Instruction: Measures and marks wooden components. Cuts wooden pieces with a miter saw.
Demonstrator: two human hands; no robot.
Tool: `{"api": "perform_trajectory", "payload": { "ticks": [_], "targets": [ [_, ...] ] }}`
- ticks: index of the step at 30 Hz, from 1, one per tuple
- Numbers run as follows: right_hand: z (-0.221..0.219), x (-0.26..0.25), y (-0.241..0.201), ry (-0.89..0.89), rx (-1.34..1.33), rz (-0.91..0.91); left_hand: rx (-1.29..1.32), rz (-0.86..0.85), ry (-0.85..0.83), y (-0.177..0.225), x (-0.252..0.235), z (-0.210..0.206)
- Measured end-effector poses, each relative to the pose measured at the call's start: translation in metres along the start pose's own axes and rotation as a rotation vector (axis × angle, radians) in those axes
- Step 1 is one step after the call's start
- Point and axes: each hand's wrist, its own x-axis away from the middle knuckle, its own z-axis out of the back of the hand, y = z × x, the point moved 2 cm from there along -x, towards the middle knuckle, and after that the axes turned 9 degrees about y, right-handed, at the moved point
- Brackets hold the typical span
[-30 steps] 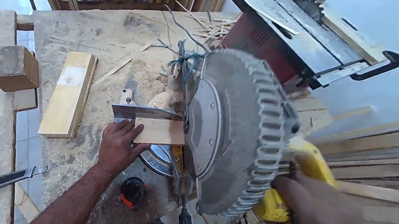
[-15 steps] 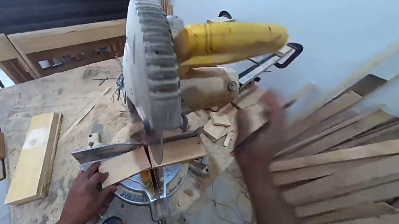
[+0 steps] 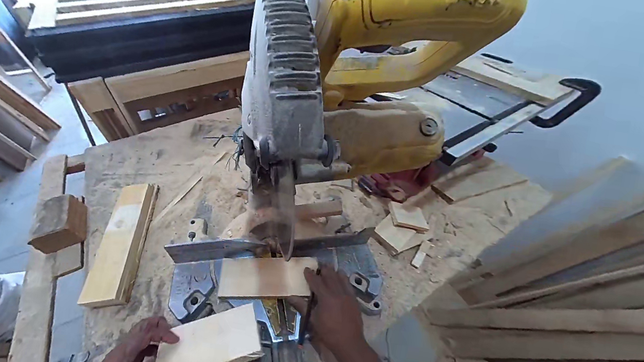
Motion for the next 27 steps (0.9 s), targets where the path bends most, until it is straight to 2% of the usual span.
{"api": "perform_trajectory", "payload": {
  "ticks": [3,4,9,12,14,16,18,22,27],
  "targets": [
    [-0.016,-0.012,-0.034,-0.013,-0.015,0.001,-0.138,-0.144,0.034,0.008,-0.030,-0.016],
    [-0.021,-0.013,-0.037,0.044,-0.018,0.007,-0.188,-0.169,0.036,0.010,-0.042,-0.022],
    [-0.027,-0.001,-0.019,0.347,-0.190,0.052,-0.391,-0.044,0.036,0.012,-0.094,-0.043],
    [-0.020,0.011,-0.010,0.436,-0.373,-0.016,-0.461,-0.029,0.094,0.003,-0.106,-0.044],
    [-0.017,0.013,-0.017,0.411,-0.413,-0.044,-0.443,-0.016,0.202,-0.005,-0.105,-0.044],
    [-0.019,0.011,-0.033,0.287,-0.383,-0.056,-0.430,0.073,0.318,-0.007,-0.099,-0.046],
    [-0.027,0.005,-0.048,0.140,-0.340,-0.092,-0.428,0.187,0.352,-0.007,-0.092,-0.048],
    [-0.043,-0.001,-0.058,0.230,-0.261,-0.046,-0.379,0.288,0.314,-0.005,-0.090,-0.049],
    [-0.044,-0.003,-0.057,0.230,-0.267,-0.070,-0.212,0.370,0.336,-0.002,-0.098,-0.050]
  ]
}}
